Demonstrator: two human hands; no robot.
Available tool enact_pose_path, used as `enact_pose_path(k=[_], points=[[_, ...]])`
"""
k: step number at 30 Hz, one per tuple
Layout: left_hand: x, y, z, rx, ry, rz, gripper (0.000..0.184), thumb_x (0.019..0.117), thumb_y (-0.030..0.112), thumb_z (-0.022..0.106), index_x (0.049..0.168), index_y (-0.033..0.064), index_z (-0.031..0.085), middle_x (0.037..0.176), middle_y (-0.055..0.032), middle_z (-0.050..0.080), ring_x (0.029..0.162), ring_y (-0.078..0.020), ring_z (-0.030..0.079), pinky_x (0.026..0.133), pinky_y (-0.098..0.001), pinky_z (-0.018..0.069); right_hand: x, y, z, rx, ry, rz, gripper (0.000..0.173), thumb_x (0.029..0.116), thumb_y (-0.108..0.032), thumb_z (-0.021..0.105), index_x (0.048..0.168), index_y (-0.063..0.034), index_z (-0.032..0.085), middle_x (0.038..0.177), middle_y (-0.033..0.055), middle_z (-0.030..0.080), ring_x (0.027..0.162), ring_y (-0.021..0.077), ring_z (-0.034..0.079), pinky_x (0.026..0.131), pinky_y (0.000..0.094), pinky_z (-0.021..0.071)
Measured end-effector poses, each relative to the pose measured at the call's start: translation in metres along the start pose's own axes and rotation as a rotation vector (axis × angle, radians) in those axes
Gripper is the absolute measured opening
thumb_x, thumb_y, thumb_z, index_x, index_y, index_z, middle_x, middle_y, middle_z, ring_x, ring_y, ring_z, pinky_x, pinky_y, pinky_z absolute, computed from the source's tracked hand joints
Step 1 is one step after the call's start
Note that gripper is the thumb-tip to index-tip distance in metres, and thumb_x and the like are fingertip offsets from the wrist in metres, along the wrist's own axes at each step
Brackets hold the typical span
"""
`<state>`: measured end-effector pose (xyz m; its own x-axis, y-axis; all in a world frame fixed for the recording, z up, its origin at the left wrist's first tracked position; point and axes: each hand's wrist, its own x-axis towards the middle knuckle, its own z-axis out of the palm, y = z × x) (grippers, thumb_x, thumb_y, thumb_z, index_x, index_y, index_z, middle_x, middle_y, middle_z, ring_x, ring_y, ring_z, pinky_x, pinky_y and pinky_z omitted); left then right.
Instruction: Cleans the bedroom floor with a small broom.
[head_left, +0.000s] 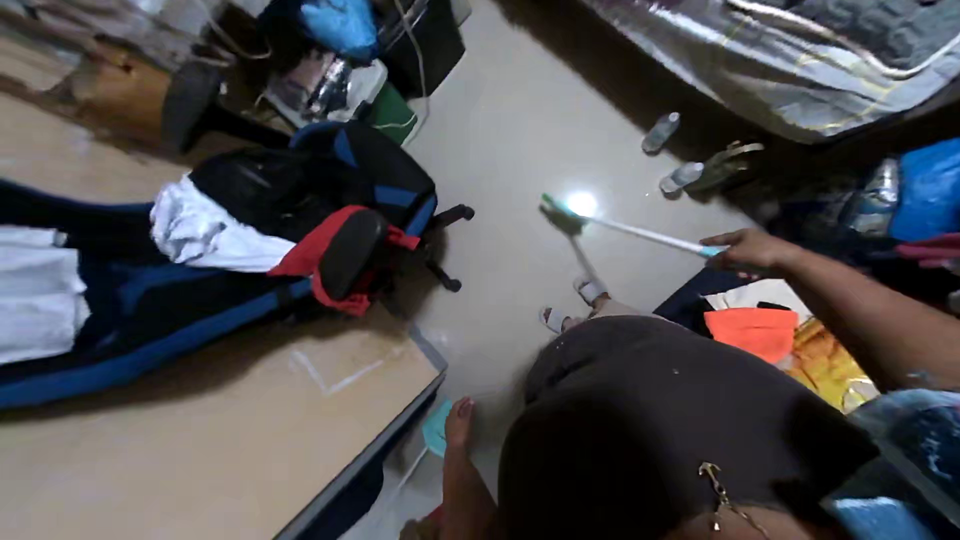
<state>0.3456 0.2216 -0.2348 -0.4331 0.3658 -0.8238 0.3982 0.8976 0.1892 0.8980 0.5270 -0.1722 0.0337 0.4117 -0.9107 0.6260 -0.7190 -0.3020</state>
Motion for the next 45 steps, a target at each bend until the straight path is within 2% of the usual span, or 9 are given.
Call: enact_pose_path(k=[7,11,14,17,25,31,37,41,45], points=[[-0.034,-0.053,0.025,-0.058,0.096,-0.053,0.036,0.1073,0.016,0.054,0.133,-0.0092,0.060,0.132,-0.0297,0.063,0.127,-0.0423,0.059,0.112,-0.0530,0.0436,0.095,-0.053,0.061,-0.089,0.183,-0.029,0.028,0.0968,-0.005,0.062,0.123,0.0054,0.059,0.092,0.0213,0.061,0.067,0.0260,0.057,0.064,0.0451,0.0521],[-0.094,0.006,-0.007,-0.192,-0.143,-0.300,0.043,0.1111,0.013,0.043,0.151,-0.0042,0.043,0.155,-0.0245,0.045,0.146,-0.0376,0.042,0.120,-0.0484,0.0304,0.067,-0.081,0.154,-0.491,-0.205,-0.032,0.026,0.1019,-0.011,0.058,0.120,0.0090,0.059,0.099,0.0219,0.062,0.077,0.0273,0.060,0.074,0.0471,0.0521],[-0.044,-0.084,0.038,-0.230,-0.009,-0.142,0.039,0.1083,0.019,0.053,0.137,-0.0072,0.057,0.135,-0.0289,0.061,0.128,-0.0413,0.059,0.111,-0.0524,0.0442,0.046,-0.106,0.214,-0.654,-0.392,-0.111,0.020,0.0997,-0.013,0.062,0.111,0.0031,0.063,0.086,0.0132,0.061,0.068,0.0209,0.057,0.066,0.0420,0.0508],[-0.035,-0.096,0.032,-0.235,-0.052,-0.208,0.042,0.1096,0.023,0.050,0.140,-0.0056,0.055,0.138,-0.0291,0.059,0.132,-0.0415,0.055,0.114,-0.0532,0.0407,0.054,-0.128,0.253,-0.560,-0.457,-0.086,0.021,0.1036,-0.019,0.057,0.115,-0.0032,0.065,0.073,0.0015,0.058,0.051,0.0076,0.048,0.050,0.0263,0.0444],[-0.039,-0.122,0.034,-0.441,0.121,-0.255,0.040,0.1099,0.021,0.049,0.138,-0.0061,0.057,0.135,-0.0282,0.061,0.128,-0.0399,0.058,0.112,-0.0525,0.0428,0.019,-0.211,0.233,-0.784,-0.325,-0.292,0.053,0.1011,-0.012,0.062,0.152,-0.0112,0.049,0.089,0.0157,0.062,0.058,0.0167,0.049,0.057,0.0349,0.0455],[-0.055,-0.107,0.064,-0.538,0.046,-0.394,0.041,0.1090,0.024,0.052,0.140,-0.0029,0.056,0.137,-0.0270,0.060,0.130,-0.0390,0.057,0.112,-0.0523,0.0428,0.103,-0.275,0.280,-0.871,-0.202,-0.374,0.033,0.0982,-0.005,0.062,0.131,0.0024,0.060,0.098,0.0248,0.064,0.069,0.0293,0.060,0.066,0.0464,0.0522],[-0.082,-0.075,0.083,-0.563,0.077,-0.457,0.041,0.1093,0.024,0.051,0.138,-0.0041,0.058,0.135,-0.0273,0.062,0.129,-0.0397,0.058,0.112,-0.0527,0.0422,0.063,-0.259,0.320,-1.463,-0.497,-0.413,0.041,0.0961,-0.013,0.068,0.124,0.0148,0.058,0.131,0.0351,0.058,0.124,0.0483,0.058,0.102,0.0636,0.0460],[-0.082,-0.049,0.095,-0.684,0.099,-0.509,0.041,0.1095,0.024,0.050,0.139,-0.0033,0.057,0.138,-0.0268,0.060,0.132,-0.0396,0.056,0.113,-0.0528,0.0412,0.074,-0.302,0.292,-1.153,-0.615,-0.323,0.034,0.1035,-0.012,0.058,0.135,0.0002,0.057,0.086,0.0085,0.061,0.059,0.0125,0.053,0.056,0.0294,0.0476],[-0.093,-0.014,0.108,-0.877,0.204,-0.509,0.041,0.1089,0.021,0.051,0.140,-0.0051,0.055,0.138,-0.0276,0.060,0.131,-0.0391,0.056,0.113,-0.0518,0.0416,0.057,-0.359,0.295,-1.088,-0.625,-0.314,0.054,0.1018,-0.008,0.061,0.153,-0.0103,0.046,0.083,0.0076,0.061,0.047,0.0080,0.044,0.044,0.0242,0.0408]])
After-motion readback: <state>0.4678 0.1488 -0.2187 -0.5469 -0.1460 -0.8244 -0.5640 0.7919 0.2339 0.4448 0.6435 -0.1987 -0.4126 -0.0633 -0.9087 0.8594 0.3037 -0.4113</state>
